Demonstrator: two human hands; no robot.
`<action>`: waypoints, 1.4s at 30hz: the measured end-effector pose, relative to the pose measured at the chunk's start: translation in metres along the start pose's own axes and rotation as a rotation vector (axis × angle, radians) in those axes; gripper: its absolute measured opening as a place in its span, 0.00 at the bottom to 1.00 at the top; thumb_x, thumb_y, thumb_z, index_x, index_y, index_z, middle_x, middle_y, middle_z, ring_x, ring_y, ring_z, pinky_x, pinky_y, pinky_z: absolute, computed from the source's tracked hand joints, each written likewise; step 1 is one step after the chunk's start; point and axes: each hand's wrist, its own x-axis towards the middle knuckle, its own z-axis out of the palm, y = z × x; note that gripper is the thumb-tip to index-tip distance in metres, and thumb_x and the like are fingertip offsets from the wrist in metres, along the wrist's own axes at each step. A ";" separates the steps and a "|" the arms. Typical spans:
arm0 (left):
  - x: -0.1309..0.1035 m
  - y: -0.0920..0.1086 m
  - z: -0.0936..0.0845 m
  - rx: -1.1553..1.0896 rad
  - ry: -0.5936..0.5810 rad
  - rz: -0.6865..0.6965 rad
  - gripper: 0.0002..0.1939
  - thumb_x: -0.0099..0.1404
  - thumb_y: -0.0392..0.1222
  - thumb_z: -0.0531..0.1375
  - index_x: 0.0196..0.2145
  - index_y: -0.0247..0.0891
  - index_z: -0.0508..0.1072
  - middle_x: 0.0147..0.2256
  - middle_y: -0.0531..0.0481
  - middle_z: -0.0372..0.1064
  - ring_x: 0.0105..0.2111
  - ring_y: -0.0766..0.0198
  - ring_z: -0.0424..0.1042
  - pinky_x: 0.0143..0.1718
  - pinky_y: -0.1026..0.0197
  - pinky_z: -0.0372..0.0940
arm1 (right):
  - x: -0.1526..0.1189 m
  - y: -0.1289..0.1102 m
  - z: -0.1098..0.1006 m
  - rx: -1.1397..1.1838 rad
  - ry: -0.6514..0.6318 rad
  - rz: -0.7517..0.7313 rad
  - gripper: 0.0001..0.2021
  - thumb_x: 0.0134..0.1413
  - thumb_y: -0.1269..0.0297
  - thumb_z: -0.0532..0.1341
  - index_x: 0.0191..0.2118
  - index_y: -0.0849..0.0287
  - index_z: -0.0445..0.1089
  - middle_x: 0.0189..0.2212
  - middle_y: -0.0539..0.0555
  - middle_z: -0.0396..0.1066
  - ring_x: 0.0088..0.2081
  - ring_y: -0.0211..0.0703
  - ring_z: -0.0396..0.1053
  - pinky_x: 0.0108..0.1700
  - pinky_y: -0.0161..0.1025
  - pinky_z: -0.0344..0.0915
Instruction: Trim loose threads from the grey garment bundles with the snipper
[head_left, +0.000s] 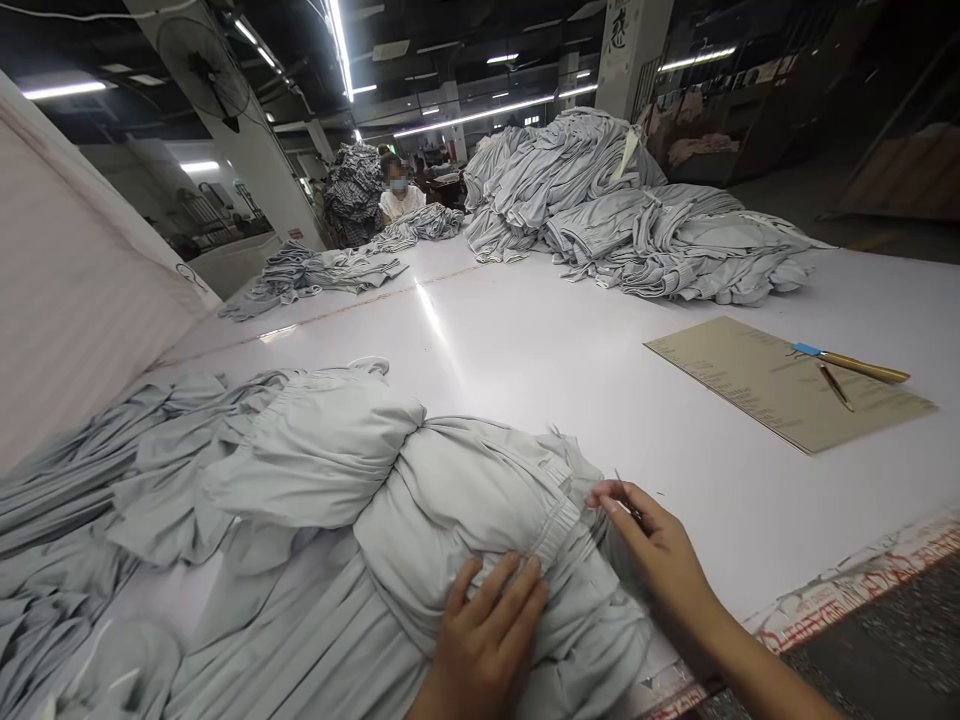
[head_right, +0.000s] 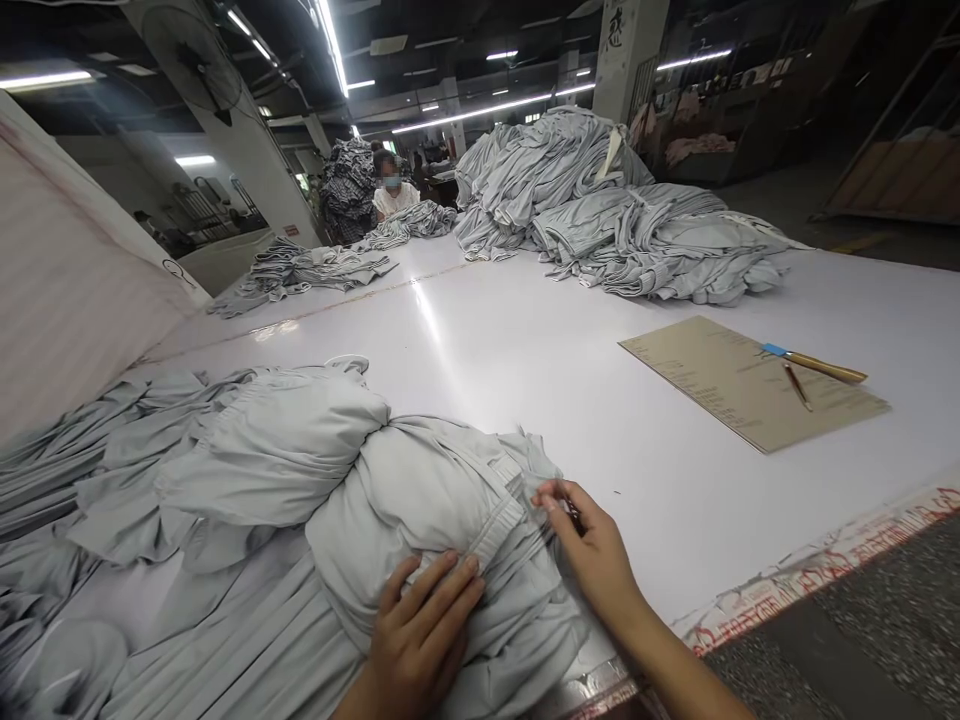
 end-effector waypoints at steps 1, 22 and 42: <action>0.003 -0.001 -0.002 0.003 -0.006 0.008 0.17 0.61 0.26 0.53 0.43 0.34 0.75 0.43 0.48 0.78 0.46 0.60 0.73 0.57 0.56 0.50 | 0.002 -0.005 0.002 -0.004 -0.014 0.000 0.17 0.58 0.48 0.57 0.42 0.57 0.70 0.40 0.57 0.75 0.46 0.53 0.70 0.49 0.44 0.65; 0.024 -0.043 -0.101 -0.782 0.736 -1.606 0.13 0.47 0.40 0.63 0.34 0.37 0.72 0.25 0.52 0.72 0.33 0.54 0.74 0.38 0.56 0.68 | -0.005 -0.088 0.034 -0.150 -0.726 -0.402 0.16 0.55 0.62 0.64 0.50 0.52 0.66 0.45 0.52 0.72 0.40 0.44 0.71 0.38 0.33 0.66; 0.027 0.001 -0.076 -0.700 0.126 -1.093 0.07 0.56 0.32 0.55 0.30 0.42 0.61 0.25 0.57 0.59 0.25 0.67 0.62 0.27 0.68 0.59 | -0.034 -0.079 0.039 -0.046 -0.561 -0.479 0.09 0.56 0.73 0.56 0.41 0.53 0.63 0.35 0.52 0.69 0.36 0.43 0.69 0.37 0.36 0.65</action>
